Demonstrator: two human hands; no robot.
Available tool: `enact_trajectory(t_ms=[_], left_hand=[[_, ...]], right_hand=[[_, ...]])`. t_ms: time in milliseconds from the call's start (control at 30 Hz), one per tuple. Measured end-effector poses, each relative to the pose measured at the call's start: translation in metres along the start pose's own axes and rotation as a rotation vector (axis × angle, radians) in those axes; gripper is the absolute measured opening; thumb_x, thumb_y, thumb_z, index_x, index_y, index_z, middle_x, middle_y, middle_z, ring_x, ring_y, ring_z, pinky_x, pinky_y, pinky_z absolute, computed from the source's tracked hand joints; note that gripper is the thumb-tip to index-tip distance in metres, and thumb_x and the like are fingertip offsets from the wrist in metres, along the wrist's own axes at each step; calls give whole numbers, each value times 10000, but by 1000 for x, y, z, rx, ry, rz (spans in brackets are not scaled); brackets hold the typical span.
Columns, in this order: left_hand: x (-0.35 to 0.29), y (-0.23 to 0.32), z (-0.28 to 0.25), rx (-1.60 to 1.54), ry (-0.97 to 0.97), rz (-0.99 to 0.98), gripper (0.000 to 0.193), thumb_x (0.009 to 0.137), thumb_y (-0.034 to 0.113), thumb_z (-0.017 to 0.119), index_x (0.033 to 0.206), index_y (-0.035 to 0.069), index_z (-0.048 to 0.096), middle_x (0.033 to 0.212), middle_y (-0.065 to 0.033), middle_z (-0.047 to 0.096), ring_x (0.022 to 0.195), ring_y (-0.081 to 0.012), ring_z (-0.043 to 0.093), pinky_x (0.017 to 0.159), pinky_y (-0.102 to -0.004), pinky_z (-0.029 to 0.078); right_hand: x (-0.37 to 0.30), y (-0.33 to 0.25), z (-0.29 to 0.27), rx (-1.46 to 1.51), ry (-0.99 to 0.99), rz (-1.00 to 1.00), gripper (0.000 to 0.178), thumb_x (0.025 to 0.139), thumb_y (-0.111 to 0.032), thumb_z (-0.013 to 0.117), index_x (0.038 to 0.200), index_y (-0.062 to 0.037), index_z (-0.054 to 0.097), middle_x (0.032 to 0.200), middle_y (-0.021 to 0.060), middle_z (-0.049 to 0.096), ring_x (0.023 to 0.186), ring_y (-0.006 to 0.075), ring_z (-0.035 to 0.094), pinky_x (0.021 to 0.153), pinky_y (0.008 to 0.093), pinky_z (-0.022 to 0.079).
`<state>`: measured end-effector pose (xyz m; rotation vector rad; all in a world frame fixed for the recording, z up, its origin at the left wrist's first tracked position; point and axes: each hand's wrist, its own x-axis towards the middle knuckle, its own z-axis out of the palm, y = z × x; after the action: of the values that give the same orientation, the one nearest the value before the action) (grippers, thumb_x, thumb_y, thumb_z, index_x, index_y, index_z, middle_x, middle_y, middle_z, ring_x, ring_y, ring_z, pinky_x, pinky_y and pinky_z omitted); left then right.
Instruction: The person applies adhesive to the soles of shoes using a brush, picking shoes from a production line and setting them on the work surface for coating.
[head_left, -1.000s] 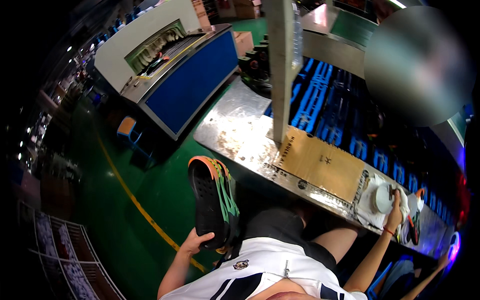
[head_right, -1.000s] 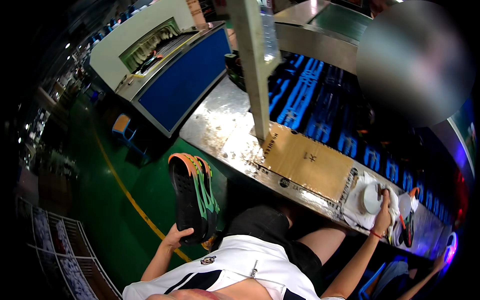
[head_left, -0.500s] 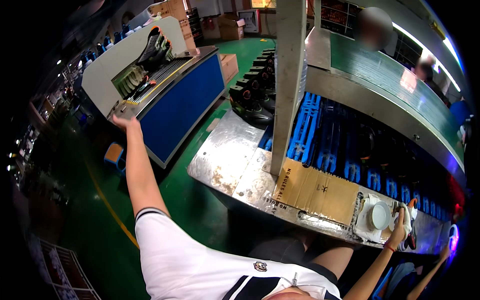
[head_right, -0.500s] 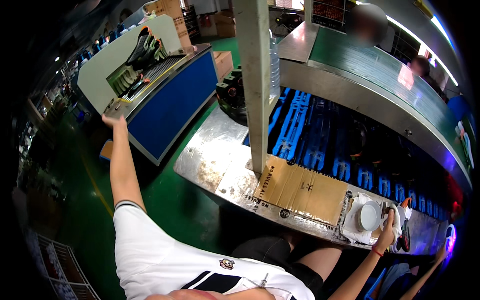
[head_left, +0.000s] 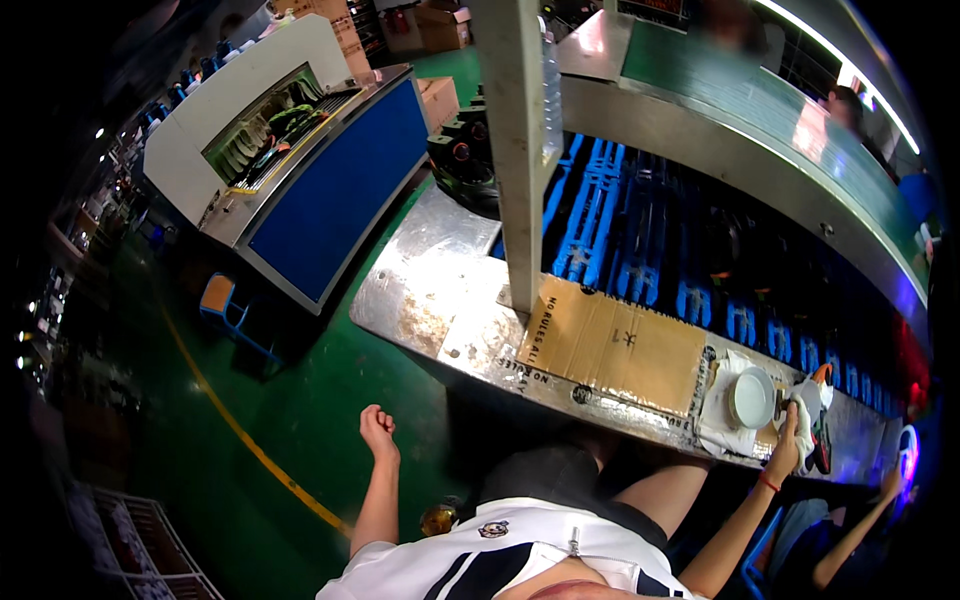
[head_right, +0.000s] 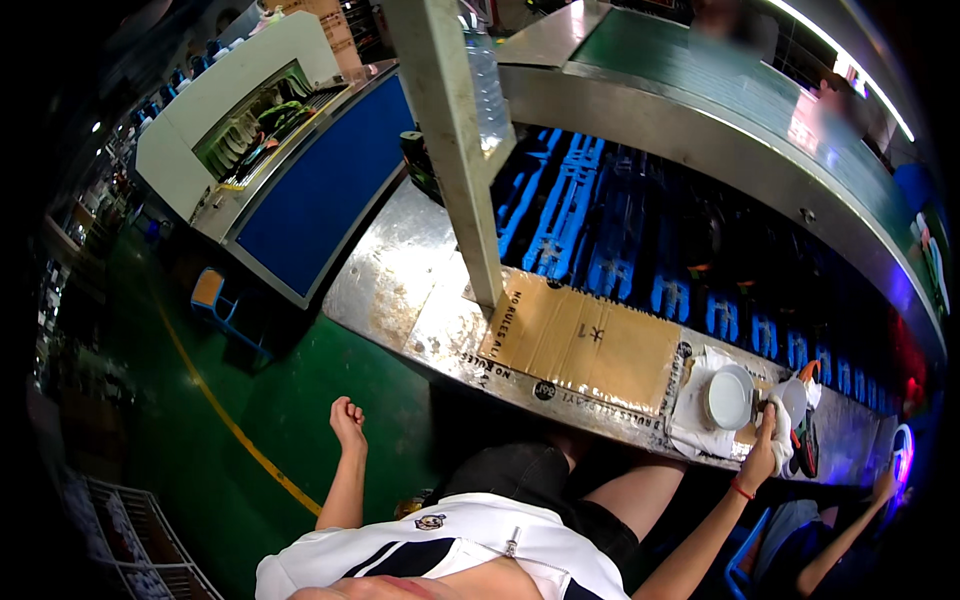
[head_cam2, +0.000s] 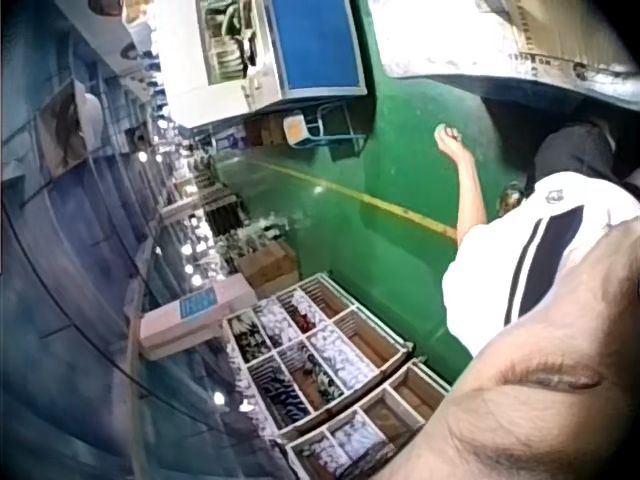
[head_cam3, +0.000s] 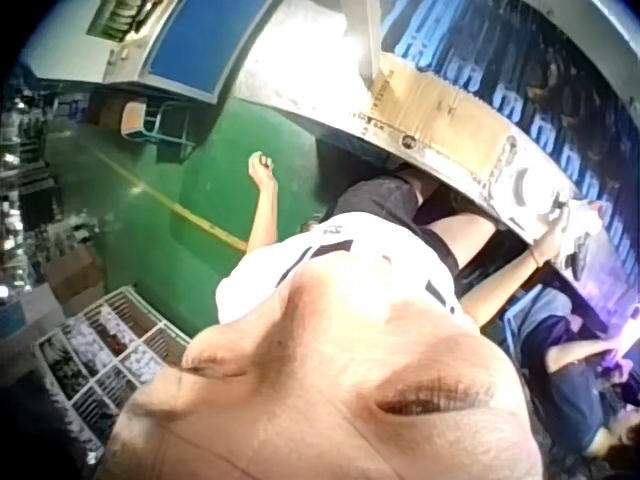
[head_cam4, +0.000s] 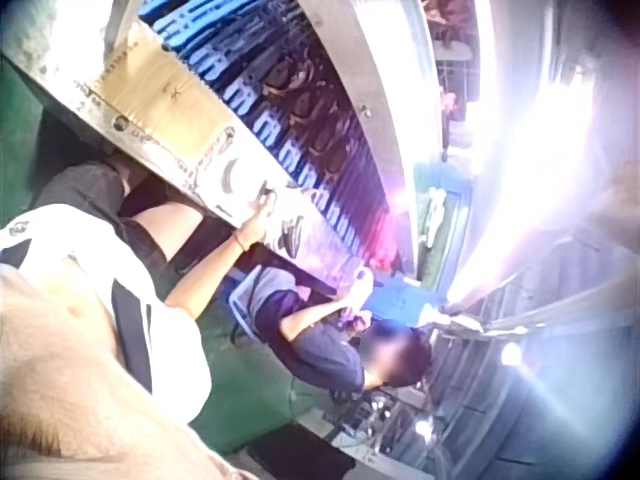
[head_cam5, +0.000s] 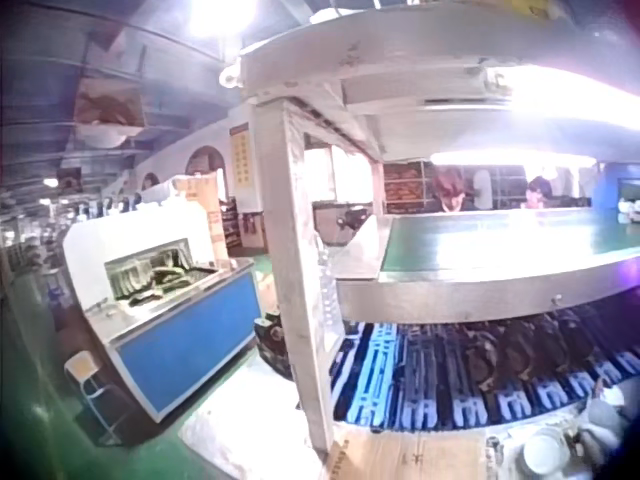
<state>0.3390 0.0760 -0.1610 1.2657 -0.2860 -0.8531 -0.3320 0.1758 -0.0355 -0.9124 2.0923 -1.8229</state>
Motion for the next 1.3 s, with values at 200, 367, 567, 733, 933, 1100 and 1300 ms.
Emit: enact_trajectory(t_ms=[200,367,567,733,933,1100,1300], left_hand=[[-89,22,115,338,-519,393,218,928,103,453,717,48,460,594,13,363,528,-62,320,473,-219,229],[-144,27,171,390,-1066,699,207,893,82,501,703,8,472,618,-45,460,557,-110,399,513,-246,303],[-214,-8,241,353,-1529,846,140,764,14,641,674,37,536,556,-60,431,461,-203,413,435,-308,312],[-234,-20,257,311,-1676,869,136,761,13,650,686,40,540,554,-66,435,465,-219,430,433,-315,328],[-240,-31,254,332,-1708,887,142,754,8,653,679,48,540,546,-61,436,463,-228,442,436,-320,341],[-240,-40,246,426,-1699,805,157,749,-8,652,668,46,530,540,-58,420,456,-223,426,431,-327,328],[-241,-45,253,403,-1721,824,172,750,-14,652,660,48,518,534,-58,401,454,-220,416,429,-329,316]], right_hand=[[2,3,-6,-226,-60,-186,300,945,-77,511,1224,-33,613,1156,40,631,1044,118,577,910,243,420],[13,-22,27,-763,-4,-699,168,889,-115,605,1006,-39,698,919,98,695,853,233,656,821,322,484],[21,-69,22,-417,-82,-450,139,850,-138,645,920,-26,690,907,109,665,838,264,632,745,343,492],[21,-81,33,-301,56,-579,124,839,-104,642,931,-64,716,905,84,659,831,238,637,740,313,500],[3,-47,45,-469,-87,-478,128,835,-109,659,932,-33,693,897,108,650,815,272,632,725,335,494],[4,-49,31,-371,-74,-437,149,826,-77,665,959,-15,694,916,104,635,823,248,620,738,324,483],[1,-47,18,-411,-117,-414,127,831,-74,654,936,-14,692,924,110,618,847,258,612,759,331,475]])
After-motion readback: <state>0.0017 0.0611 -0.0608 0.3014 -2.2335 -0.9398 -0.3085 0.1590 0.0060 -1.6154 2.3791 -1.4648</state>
